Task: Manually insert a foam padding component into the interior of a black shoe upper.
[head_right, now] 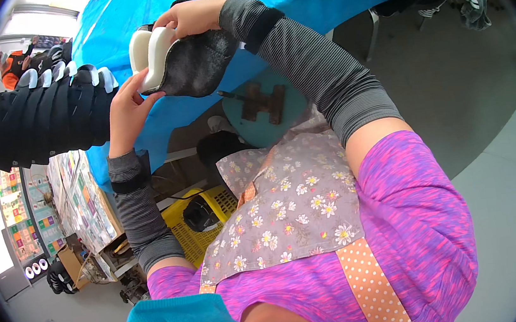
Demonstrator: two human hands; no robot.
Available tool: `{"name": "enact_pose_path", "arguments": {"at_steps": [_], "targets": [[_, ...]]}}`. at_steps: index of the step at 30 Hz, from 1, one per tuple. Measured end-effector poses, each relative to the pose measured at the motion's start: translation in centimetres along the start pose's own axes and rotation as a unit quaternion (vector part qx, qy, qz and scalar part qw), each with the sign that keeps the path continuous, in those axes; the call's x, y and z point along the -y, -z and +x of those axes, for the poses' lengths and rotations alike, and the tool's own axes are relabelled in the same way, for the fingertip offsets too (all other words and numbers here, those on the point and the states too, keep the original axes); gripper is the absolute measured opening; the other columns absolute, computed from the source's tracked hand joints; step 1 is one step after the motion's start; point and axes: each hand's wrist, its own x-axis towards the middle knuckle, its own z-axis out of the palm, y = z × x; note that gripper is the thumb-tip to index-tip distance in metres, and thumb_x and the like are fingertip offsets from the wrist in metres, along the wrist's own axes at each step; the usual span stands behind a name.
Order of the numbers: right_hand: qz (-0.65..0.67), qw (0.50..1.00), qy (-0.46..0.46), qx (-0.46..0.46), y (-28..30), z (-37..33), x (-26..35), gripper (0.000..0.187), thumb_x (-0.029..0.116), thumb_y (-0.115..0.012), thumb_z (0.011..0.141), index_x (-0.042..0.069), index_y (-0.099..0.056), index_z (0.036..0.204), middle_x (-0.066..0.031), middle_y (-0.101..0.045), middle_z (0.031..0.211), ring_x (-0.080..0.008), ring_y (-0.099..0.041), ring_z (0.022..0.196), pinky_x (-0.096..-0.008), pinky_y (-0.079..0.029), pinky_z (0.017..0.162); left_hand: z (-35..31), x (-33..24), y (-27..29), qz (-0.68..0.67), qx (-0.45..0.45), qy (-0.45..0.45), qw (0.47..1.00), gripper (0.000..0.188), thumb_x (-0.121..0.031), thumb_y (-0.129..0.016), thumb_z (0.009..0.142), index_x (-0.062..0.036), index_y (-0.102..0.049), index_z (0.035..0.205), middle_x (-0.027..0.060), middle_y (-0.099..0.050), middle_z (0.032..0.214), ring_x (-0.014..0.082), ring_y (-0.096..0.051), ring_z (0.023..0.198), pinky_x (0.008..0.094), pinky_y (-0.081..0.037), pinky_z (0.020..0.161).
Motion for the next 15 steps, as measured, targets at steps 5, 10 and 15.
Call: {"name": "enact_pose_path", "arguments": {"at_steps": [5,10,15], "targets": [[0.0,0.998,-0.032,0.055,0.2,-0.6,1.1,0.02,0.005,-0.063,0.083,0.002,-0.065,0.103,-0.0083,-0.064,0.097,-0.016,-0.058,0.091,-0.0256,-0.043,0.089,-0.4,0.2,-0.7,-0.014,-0.011,-0.008,1.0,0.038,-0.005,-0.075,0.071,-0.0016,-0.061,0.107,0.0033,-0.062,0.099,0.006,-0.041,0.056,0.02,-0.039,0.052],[0.021,0.993,-0.047,0.106,0.3,-0.9,1.7,0.019,0.003,-0.062,0.083,0.001,-0.066,0.101,-0.0089,-0.065,0.098,-0.0151,-0.059,0.089,-0.0254,-0.044,0.089,-0.8,-0.1,-1.2,-0.016,-0.019,-0.024,0.999,0.029,-0.003,-0.073,0.072,-0.0015,-0.064,0.099,0.0031,-0.064,0.091,0.0059,-0.046,0.057,0.0198,-0.041,0.054],[0.02,0.994,-0.043,0.098,0.3,-0.9,0.5,0.03,0.01,-0.064,0.084,0.002,-0.062,0.112,-0.0106,-0.064,0.102,-0.0158,-0.06,0.092,-0.0252,-0.044,0.092,-0.8,-0.2,-1.3,0.023,-0.03,-0.076,0.996,0.022,-0.003,-0.073,0.072,-0.001,-0.065,0.092,0.0046,-0.065,0.084,0.0074,-0.05,0.059,0.0204,-0.044,0.056]]}}
